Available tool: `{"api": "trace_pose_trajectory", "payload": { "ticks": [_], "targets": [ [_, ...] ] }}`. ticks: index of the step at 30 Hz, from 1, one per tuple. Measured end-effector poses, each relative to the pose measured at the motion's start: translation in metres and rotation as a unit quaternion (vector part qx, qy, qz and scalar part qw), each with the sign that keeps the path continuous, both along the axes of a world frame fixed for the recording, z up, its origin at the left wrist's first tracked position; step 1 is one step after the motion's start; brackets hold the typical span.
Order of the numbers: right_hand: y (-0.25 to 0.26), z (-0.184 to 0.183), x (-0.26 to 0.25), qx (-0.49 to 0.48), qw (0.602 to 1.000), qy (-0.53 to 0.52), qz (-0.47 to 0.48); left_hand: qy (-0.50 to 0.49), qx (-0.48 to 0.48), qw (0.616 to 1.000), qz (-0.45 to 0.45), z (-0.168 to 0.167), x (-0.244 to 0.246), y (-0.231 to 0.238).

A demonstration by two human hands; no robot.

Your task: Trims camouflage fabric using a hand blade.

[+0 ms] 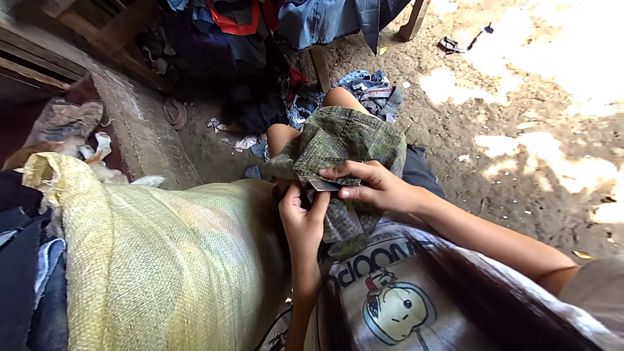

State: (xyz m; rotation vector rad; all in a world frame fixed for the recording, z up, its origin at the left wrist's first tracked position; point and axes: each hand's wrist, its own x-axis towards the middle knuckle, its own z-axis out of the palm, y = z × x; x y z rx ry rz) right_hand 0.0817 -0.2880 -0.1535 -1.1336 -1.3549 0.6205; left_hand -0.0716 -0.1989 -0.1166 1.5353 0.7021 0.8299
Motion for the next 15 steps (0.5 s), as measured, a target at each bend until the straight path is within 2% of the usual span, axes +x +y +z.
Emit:
{"api": "trace_pose_trajectory", "payload": {
  "ticks": [3,6,8,10,12,15],
  "targets": [
    [-0.001,0.002,-0.004,-0.009,1.000,-0.004,-0.016,0.008,0.029,1.000,-0.008,-0.001,-0.002,0.002],
    [0.001,0.007,-0.010,-0.069,0.989,0.132,-0.012,0.023,0.049,0.998,-0.014,-0.004,-0.002,0.002],
    [0.002,0.012,-0.003,-0.123,0.964,0.232,0.039,0.022,0.039,0.999,-0.020,-0.006,0.000,0.002],
    [0.001,0.013,0.006,-0.153,0.942,0.287,0.082,0.023,0.039,0.999,-0.029,-0.008,0.001,0.001],
    [0.001,0.012,0.008,-0.153,0.942,0.288,0.082,0.042,0.080,0.996,-0.027,-0.010,0.000,0.002],
    [0.001,0.009,0.004,-0.118,0.973,0.195,0.035,0.079,0.140,0.987,0.012,-0.010,-0.002,0.002]
  ]
}}
